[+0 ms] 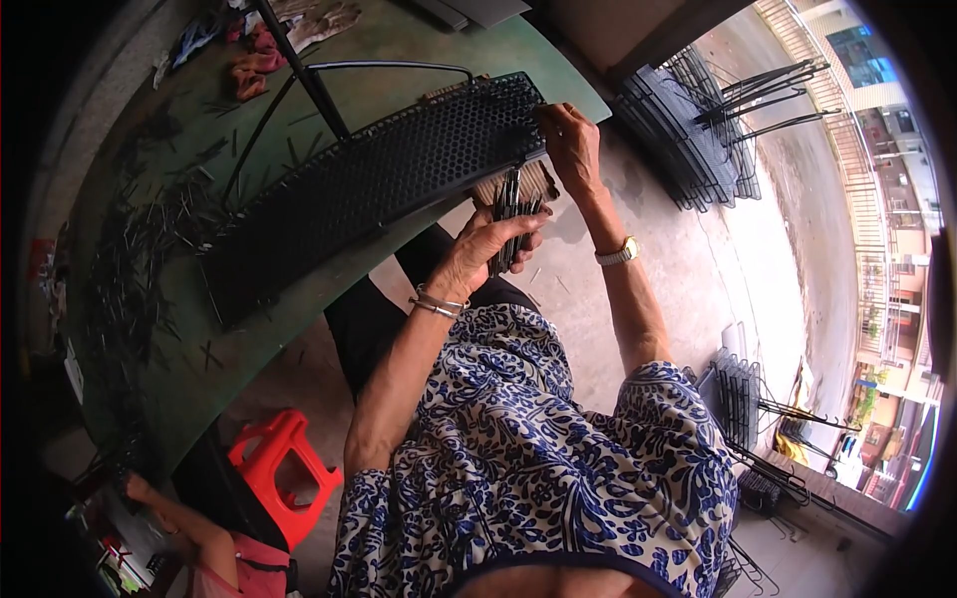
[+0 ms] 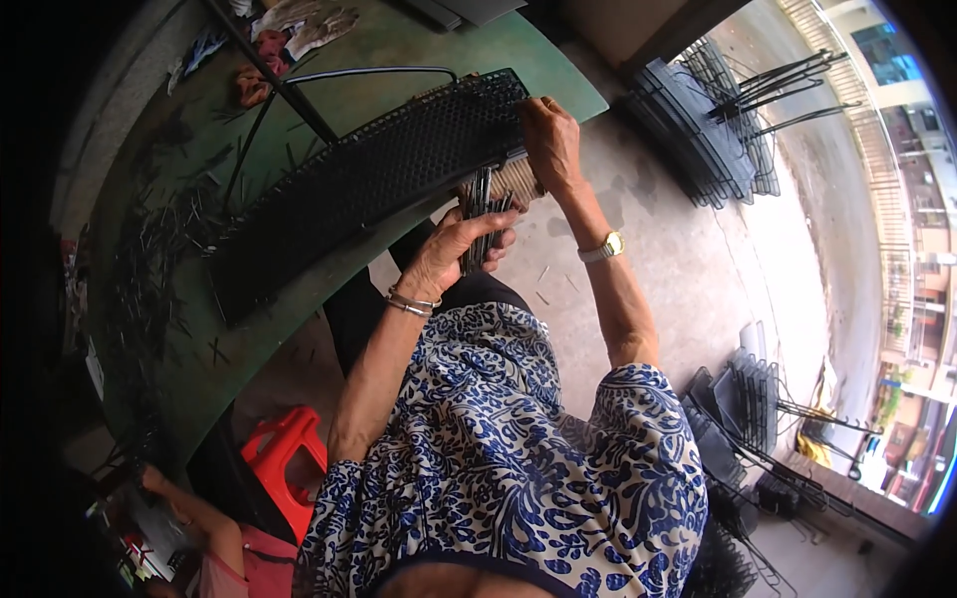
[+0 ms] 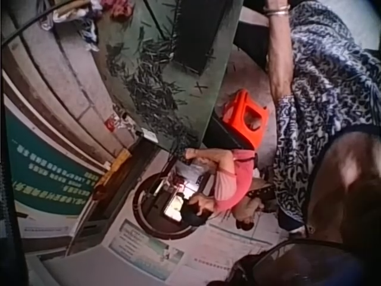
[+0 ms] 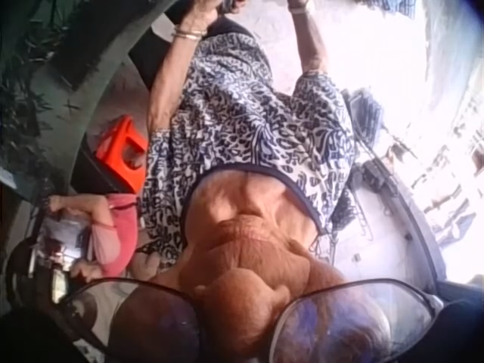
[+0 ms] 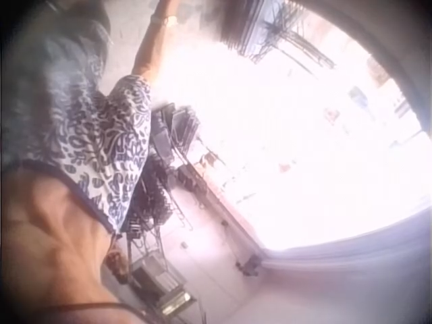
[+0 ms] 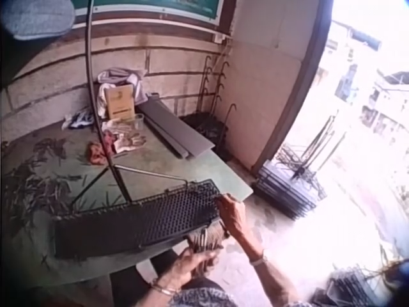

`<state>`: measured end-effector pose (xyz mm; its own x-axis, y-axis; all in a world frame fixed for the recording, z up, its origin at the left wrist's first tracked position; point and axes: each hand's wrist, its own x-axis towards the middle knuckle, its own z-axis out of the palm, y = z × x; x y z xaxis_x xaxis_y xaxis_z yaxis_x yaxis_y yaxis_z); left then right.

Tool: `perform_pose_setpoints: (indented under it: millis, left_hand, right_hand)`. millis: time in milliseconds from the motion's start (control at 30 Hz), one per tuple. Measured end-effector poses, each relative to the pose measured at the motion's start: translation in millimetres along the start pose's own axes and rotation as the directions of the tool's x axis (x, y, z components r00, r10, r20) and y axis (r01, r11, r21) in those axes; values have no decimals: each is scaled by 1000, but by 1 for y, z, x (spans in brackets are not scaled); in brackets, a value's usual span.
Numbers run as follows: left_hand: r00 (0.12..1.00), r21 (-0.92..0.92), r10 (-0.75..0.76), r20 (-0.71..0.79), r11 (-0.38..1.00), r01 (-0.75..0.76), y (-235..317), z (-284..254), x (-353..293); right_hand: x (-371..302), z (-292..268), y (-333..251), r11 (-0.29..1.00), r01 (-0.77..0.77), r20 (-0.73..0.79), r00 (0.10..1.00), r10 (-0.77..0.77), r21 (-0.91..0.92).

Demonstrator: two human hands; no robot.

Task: Inserting small metal pins into the holes of a perforated metal grating.

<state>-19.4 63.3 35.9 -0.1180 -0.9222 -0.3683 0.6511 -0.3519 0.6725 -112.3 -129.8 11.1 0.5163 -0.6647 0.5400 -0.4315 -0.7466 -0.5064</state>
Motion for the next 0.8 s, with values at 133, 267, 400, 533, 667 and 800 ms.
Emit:
perform_pose_setpoints:
  millis: [133,267,400,533,667,800]
  left_hand:
    - [1000,20,7,-3,1000,-7,-2,-1,1]
    - [1000,36,17,11,999,-18,-1,-2,0]
    - [999,2,33,16,999,-33,-1,-3,-2]
    - [1000,6,28,-8,1000,-28,-2,-4,-5]
    - [999,12,34,-10,999,-34,0,-3,-6]
    - [999,2,44,-15,999,-44,-1,-2,-5]
  right_hand:
    - [6,0,-4,997,-9,-27,1000,12,79]
    - [15,3,-1,995,-8,68,998,15,-99]
    - [10,5,1,994,7,37,999,-3,-112]
    - [4,3,-7,997,17,-3,1000,-17,-78]
    - [1,6,-2,989,-53,-47,998,47,-139]
    - [-5,10,-2,983,-138,-97,987,127,-117]
